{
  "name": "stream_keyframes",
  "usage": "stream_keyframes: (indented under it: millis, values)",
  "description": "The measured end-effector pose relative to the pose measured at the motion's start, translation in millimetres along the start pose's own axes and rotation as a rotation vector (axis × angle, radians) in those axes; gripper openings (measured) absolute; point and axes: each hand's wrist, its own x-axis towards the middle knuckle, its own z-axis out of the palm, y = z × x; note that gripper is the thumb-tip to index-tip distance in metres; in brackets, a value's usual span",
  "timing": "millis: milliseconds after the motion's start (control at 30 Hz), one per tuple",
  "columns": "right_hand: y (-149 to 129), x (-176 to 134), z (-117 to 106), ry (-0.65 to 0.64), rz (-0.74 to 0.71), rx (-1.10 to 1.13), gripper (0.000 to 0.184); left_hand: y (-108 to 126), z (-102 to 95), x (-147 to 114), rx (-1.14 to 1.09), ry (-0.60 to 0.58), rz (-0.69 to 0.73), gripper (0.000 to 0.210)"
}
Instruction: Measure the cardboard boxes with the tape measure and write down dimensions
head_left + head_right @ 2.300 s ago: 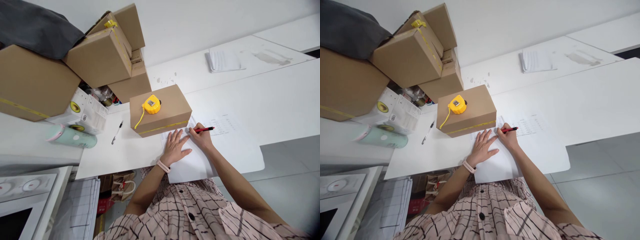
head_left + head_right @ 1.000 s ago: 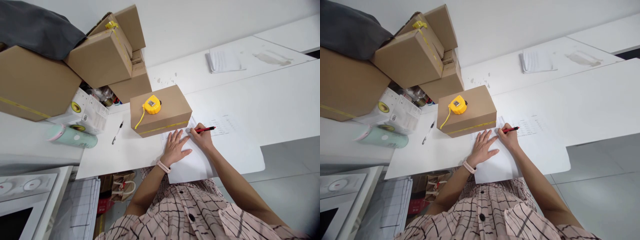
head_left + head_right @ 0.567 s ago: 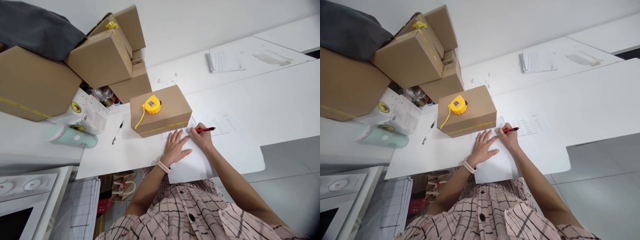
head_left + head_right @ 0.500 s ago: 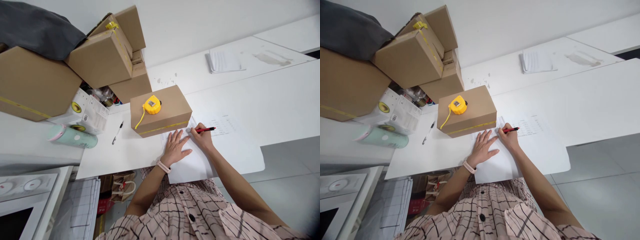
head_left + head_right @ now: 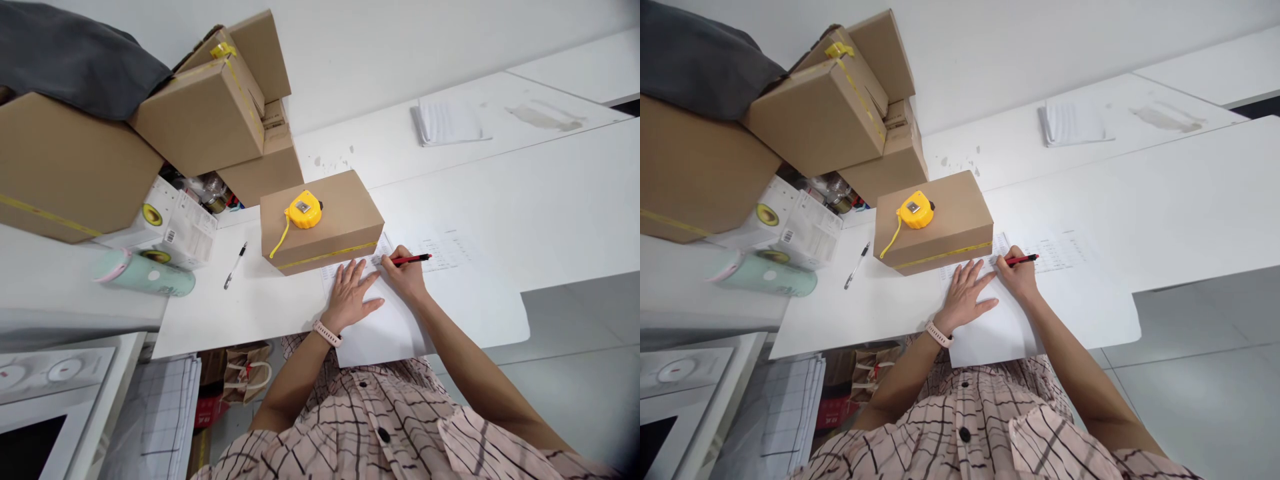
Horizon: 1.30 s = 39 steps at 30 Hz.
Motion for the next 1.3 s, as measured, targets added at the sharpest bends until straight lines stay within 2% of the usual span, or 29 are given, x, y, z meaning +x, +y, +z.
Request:
stream_keyframes:
  millis: [500, 633, 733, 833, 933, 1000, 1067, 1167, 1233, 1300]
  values:
    - [3, 1, 1, -0.01, -0.004, 0.004, 0.036, -1, 2.5, 0, 0.0, 0.003, 0.001, 0.066]
    - [4, -1, 0, 0.074, -0.032, 0.016, 0.037, -1, 1.2, 0, -0.003, 0.007, -0.005, 0.066]
    - [6, -6, -11, 0.11, -0.09, -0.036, 0.024, -2, 1.2, 1, -0.001, 0.012, -0.013, 0.065]
    - [16, -10, -36, 0.085, -0.263, -0.264, 0.019, -3, 3.3, 0, -0.027, 0.042, -0.008, 0.059]
    - [33, -7, -65, 0.047, -0.416, -0.55, 0.033, -1, 1.7, -4, -0.101, 0.194, -0.021, 0.035]
    - [42, -2, -80, -0.017, -0.446, -0.713, 0.045, 1, -7.3, -7, -0.146, 0.405, -0.03, 0.025]
    - [48, 1, -87, -0.069, -0.451, -0.811, 0.051, -1, -25.6, -8, -0.151, 0.672, -0.016, 0.022]
    - [50, 3, -85, -0.046, -0.441, -0.845, 0.056, -14, -67.7, 1, -0.08, 1.016, -0.055, 0.019]
    - [48, 2, -81, 0.019, -0.413, -0.822, 0.053, -29, -99.1, 11, -0.036, 1.081, -0.175, 0.03]
    - [46, -1, -79, 0.069, -0.382, -0.791, 0.049, -45, -126.8, 24, -0.067, 0.976, -0.311, 0.054]
